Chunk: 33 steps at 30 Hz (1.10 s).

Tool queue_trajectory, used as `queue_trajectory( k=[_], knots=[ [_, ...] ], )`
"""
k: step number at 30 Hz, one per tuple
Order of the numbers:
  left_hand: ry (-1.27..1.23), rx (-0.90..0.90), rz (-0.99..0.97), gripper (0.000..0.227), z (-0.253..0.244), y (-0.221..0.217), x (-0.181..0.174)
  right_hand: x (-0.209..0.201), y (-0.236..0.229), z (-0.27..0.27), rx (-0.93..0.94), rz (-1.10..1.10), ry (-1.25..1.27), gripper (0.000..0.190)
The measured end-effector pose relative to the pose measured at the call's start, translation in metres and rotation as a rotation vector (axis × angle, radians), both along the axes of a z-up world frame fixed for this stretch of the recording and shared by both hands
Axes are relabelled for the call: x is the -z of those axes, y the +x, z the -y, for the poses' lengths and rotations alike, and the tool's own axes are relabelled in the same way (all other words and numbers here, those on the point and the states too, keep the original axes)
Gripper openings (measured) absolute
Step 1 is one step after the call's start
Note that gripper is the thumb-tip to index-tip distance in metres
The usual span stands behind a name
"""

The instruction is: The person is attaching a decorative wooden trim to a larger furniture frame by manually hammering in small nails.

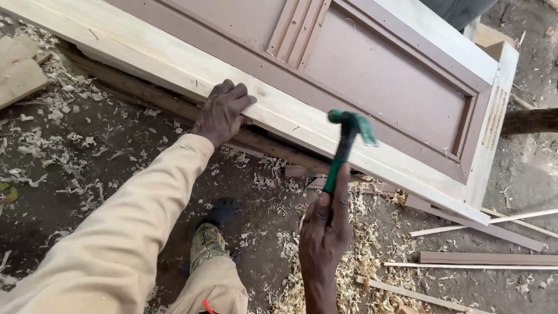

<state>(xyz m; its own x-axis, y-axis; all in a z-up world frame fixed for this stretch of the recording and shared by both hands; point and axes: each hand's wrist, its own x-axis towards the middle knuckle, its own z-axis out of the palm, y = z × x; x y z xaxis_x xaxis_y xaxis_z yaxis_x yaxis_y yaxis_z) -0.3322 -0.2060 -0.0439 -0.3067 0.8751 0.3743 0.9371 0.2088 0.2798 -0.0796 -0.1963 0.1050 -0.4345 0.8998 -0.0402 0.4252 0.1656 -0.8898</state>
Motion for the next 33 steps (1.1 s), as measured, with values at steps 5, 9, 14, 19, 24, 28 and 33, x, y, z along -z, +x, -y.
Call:
queue_trajectory(
  k=[5,9,14,19,24,28,33],
  knots=[
    [0.059,-0.02,0.111,0.045,-0.001,0.001,-0.003,0.056,0.0,-0.006,-0.043,-0.146,0.383,0.044],
    [0.144,0.03,0.201,0.03,-0.004,0.004,-0.004,0.016,-0.008,-0.011,-0.011,0.273,0.059,0.043],
    [0.048,-0.027,0.079,0.043,-0.002,-0.005,-0.005,0.052,-0.007,-0.01,0.048,-0.206,0.668,0.038],
    [0.081,0.0,0.161,0.043,-0.001,0.009,-0.014,0.0,-0.016,-0.017,-0.107,0.211,0.092,0.044],
    [0.1,0.059,0.138,0.045,0.006,-0.002,-0.005,0.056,-0.002,-0.004,0.093,-0.169,0.304,0.034],
    [0.152,0.083,0.159,0.046,-0.007,-0.006,-0.013,0.011,-0.02,-0.019,0.036,0.089,0.126,0.044],
    [0.156,0.054,0.101,0.046,0.005,-0.001,0.012,0.015,-0.022,0.005,-0.084,0.083,0.107,0.063]
  ],
)
